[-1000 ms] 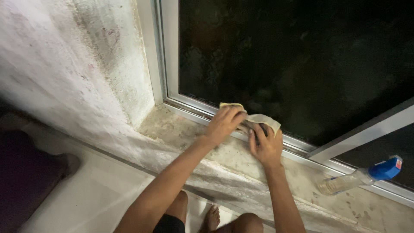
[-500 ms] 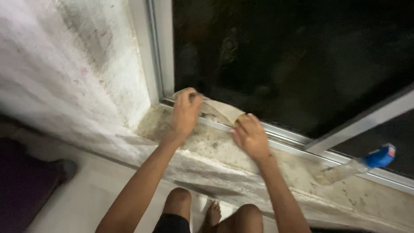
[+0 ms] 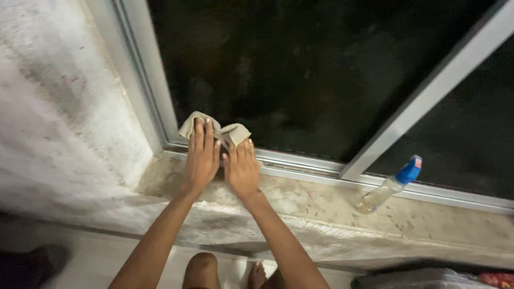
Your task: The person wipes the glass pane and the metal frame of a sliding window with a cloth, moving the cloth along the edges and corners.
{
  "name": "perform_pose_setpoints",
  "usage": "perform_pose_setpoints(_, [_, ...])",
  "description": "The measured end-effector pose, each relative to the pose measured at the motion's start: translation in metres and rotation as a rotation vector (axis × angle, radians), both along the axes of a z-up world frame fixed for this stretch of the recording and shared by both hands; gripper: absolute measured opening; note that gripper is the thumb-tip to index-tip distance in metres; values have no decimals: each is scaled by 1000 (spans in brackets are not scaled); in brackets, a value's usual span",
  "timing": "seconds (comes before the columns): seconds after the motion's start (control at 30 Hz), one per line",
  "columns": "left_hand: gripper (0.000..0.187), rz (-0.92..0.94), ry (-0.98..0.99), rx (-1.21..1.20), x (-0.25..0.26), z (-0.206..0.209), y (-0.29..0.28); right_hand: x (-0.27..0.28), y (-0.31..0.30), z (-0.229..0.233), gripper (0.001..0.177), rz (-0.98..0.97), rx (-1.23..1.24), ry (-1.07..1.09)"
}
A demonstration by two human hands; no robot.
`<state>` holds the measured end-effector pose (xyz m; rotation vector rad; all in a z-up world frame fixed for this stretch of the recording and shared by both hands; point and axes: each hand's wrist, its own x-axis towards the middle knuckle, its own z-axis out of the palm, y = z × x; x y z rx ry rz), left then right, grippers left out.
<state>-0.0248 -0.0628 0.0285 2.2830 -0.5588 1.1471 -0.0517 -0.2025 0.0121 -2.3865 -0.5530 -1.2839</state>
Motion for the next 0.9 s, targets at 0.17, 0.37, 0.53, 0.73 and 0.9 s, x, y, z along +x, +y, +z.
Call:
perform_pose_setpoints(0.17, [60, 130, -18, 188, 25, 5, -43, 10, -21, 9, 41, -125, 35, -111])
perform_pose_setpoints(0.37, [55, 107, -185, 345, 50, 17, -96, 15, -71, 13, 43, -335, 73, -85])
perform_pose_setpoints(0.53, [56, -48, -423, 414, 56, 42, -147, 15, -117, 7, 56, -484, 132, -40])
perform_pose_setpoints(0.73, [61, -246, -667, 668, 58, 60, -183, -14, -150, -3, 65, -560, 172, 12])
perform_pose_setpoints(0.9, [79, -360, -644, 800, 63, 51, -196, -40, -155, -2, 45, -517, 276, -52])
